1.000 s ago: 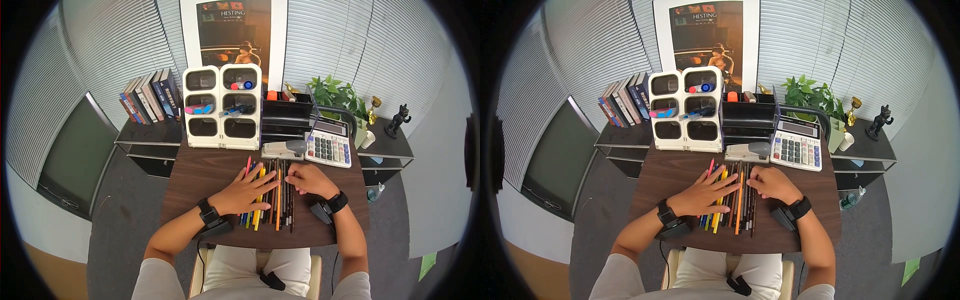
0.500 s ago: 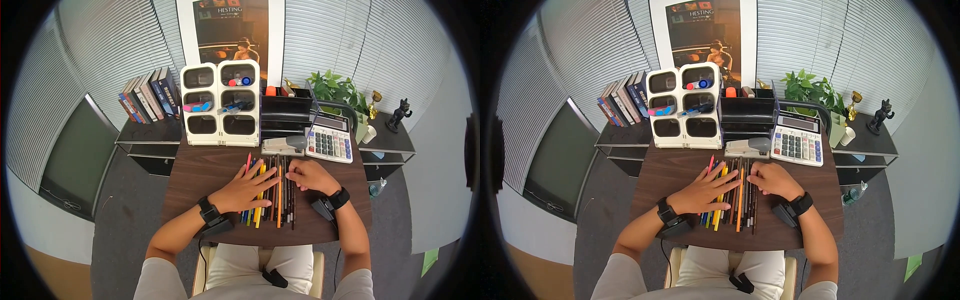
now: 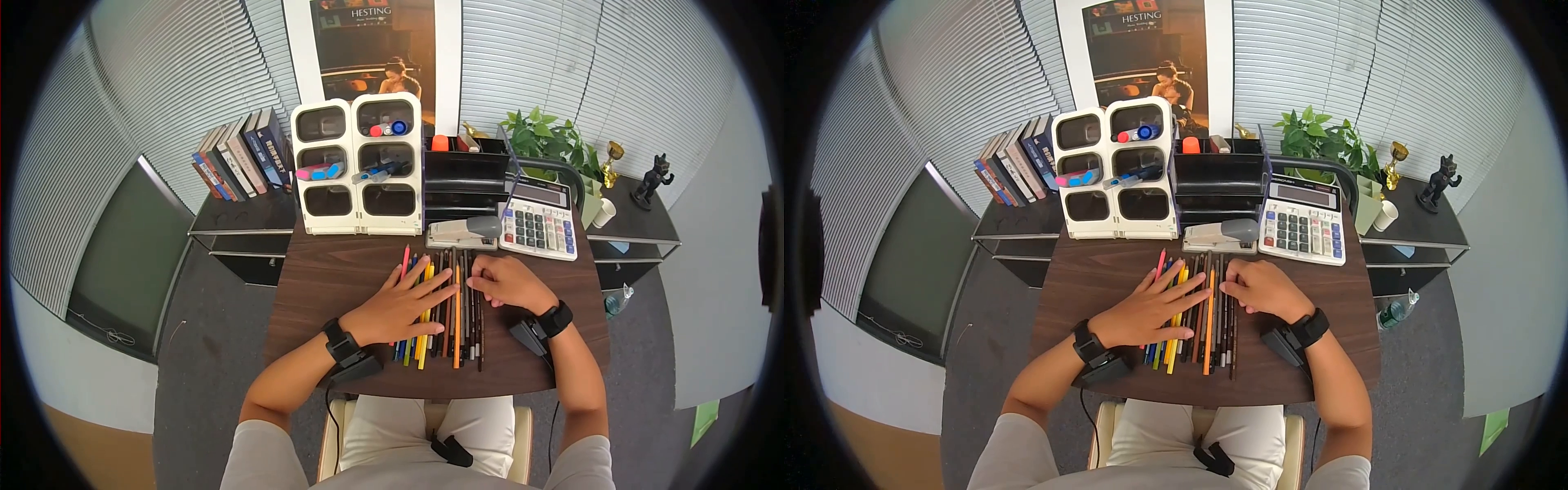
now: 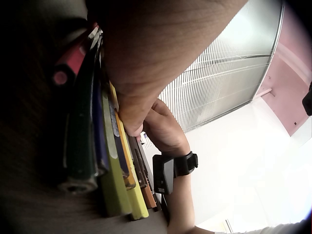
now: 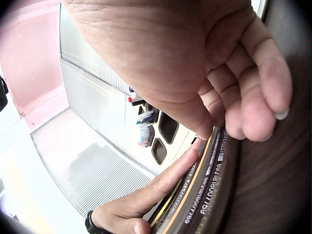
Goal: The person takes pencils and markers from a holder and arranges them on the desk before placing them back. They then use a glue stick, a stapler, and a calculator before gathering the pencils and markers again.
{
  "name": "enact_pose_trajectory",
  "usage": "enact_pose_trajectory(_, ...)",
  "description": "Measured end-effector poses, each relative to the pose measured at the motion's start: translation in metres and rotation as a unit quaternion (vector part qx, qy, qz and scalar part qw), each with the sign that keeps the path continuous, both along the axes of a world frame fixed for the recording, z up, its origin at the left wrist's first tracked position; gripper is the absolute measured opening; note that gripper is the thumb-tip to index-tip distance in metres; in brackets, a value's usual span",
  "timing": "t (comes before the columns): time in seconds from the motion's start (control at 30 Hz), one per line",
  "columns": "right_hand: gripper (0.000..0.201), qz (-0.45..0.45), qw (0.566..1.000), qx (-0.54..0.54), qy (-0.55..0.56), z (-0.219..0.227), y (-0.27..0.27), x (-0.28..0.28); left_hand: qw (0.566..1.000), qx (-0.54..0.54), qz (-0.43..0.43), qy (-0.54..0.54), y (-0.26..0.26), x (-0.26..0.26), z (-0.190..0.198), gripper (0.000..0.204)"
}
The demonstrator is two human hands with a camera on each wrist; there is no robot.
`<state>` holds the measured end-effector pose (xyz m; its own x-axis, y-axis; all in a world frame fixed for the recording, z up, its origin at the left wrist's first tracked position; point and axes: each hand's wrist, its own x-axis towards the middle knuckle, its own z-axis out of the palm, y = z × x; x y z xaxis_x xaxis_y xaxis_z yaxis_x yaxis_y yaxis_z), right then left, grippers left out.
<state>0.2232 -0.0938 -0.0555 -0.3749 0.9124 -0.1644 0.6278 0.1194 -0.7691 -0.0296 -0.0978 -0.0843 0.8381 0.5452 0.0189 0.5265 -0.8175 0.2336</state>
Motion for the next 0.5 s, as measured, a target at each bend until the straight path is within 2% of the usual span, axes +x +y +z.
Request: enact_pose_trajectory(0.5,0.023,0.009,1.0,0.019,-0.004,-0.0003,-0.0007,0.0003,1.0,0.014,-0.002,-0.006,0.0006,-0.0006,-0.0028,0.071)
